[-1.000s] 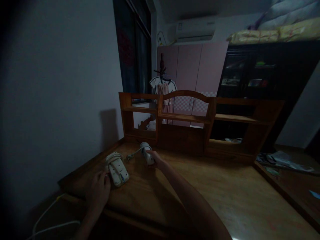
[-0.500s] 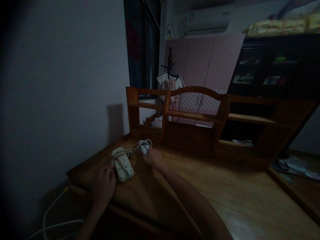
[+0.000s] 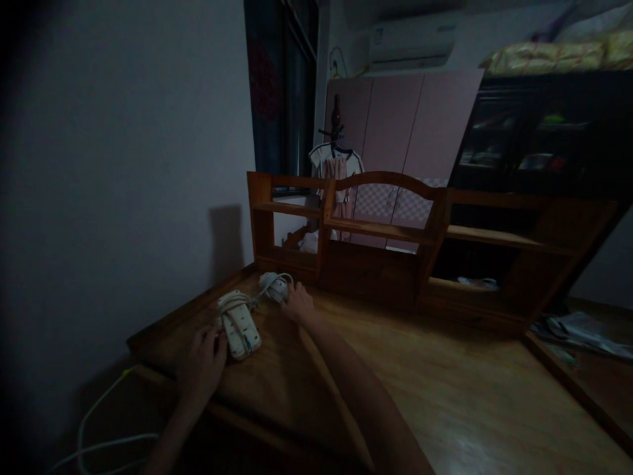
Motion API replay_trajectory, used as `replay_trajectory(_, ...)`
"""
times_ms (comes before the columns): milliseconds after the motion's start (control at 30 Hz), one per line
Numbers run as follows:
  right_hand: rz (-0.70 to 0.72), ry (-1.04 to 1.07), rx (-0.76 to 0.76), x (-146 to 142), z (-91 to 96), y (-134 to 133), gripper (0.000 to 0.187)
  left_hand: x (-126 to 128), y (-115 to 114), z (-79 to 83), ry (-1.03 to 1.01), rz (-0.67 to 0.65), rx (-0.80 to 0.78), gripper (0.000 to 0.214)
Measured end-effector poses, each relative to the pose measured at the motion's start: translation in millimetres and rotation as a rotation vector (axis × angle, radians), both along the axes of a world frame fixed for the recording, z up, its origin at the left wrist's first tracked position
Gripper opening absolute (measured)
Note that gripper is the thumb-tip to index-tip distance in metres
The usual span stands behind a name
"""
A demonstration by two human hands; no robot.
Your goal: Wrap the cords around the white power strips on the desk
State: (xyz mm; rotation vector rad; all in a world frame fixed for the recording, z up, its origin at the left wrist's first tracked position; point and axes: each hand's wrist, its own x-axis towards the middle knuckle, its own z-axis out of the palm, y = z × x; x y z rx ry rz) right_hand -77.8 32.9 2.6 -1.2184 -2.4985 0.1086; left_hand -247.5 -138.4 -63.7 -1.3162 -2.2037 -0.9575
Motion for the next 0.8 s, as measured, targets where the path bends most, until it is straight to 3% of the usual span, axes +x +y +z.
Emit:
replay_trajectory(200,0.023,0.025,0.012,14,0.4,3,0.058,2,-7,5.5,0.005,-0.078,0.032,0.029)
replay_trajectory(367,0.032,0.053,0.080,66,4.7,-8,0.060,1,-8,2.8,0.040,-0.082,0.004,0.032)
replay_trajectory(600,-0.026,0.022,0.256,209,2.3,-25,0.044,-33,8,-14.9,0.076,-0.173,-0.010,0.029)
replay_trajectory(700,-0.176,0.003,0.358,280,-9.2,-28,0.041,-47,16,-10.8,-0.033,-0.217,0.006,0.026)
replay_trajectory(800,-0.299,0.036,0.402,347,-19.6,-27,0.036,-52,22,-1.2,-0.050,-0.142,0.035,0.029)
